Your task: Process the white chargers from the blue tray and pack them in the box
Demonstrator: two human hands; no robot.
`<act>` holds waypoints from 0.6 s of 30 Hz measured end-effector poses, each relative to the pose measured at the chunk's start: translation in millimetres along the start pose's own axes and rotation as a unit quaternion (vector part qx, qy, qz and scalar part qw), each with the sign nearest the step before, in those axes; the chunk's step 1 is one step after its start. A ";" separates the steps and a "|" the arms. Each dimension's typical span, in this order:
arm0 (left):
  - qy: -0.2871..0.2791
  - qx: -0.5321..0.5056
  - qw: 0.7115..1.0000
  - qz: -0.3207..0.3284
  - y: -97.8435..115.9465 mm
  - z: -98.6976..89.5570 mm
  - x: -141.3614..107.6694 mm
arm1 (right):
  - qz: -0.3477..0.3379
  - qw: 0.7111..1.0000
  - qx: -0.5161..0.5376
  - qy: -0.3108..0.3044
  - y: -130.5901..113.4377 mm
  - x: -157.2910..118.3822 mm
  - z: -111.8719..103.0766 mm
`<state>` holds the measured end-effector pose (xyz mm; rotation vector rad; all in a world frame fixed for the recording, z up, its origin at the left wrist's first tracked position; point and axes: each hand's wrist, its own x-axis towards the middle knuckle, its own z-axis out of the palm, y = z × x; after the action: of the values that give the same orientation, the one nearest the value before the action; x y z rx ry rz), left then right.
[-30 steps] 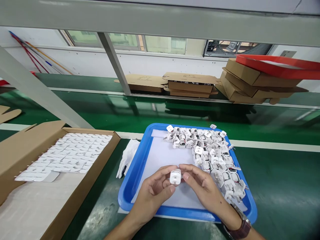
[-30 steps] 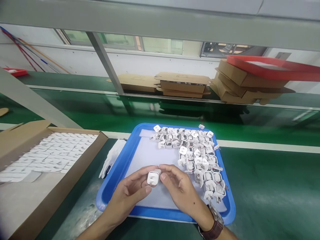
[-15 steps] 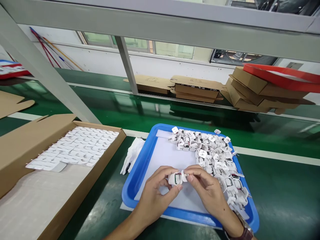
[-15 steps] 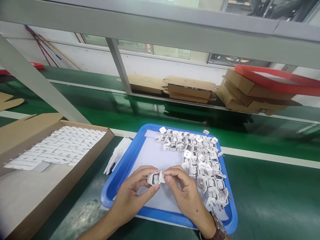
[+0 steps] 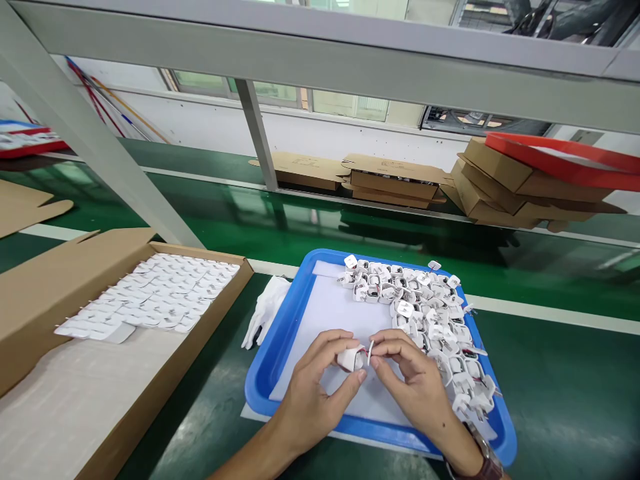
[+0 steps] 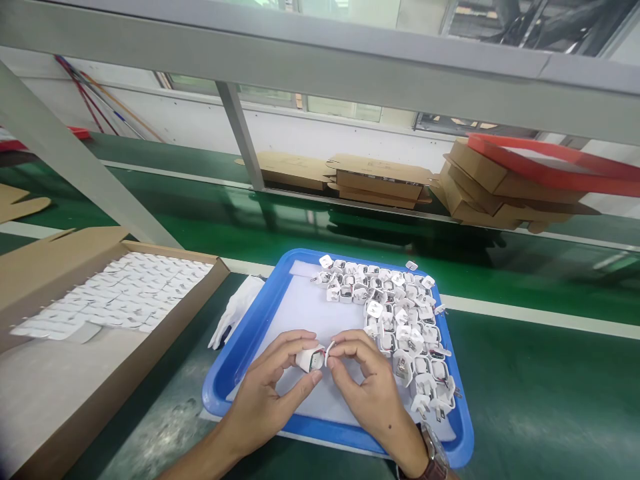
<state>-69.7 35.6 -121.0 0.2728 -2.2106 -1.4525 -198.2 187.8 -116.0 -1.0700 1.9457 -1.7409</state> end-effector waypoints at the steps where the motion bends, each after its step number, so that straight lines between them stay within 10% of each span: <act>1: 0.002 -0.007 1.000 -0.005 -0.2 0.1 0.8 | -0.015 1.000 -0.014 0.001 0.3 -0.6 0.4; 14: -0.008 -0.026 0.999 -0.028 -2.2 0.3 3.0 | -0.170 0.983 -0.073 -0.005 -5.9 -2.2 3.2; 18: -0.007 -0.012 1.000 -0.026 -3.7 -1.3 2.4 | -0.121 0.990 -0.068 0.018 -5.2 -2.7 2.5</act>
<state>-71.5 32.1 -123.2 0.3149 -2.2099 -1.5120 -193.1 188.0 -112.2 -1.3823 2.0535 -1.7807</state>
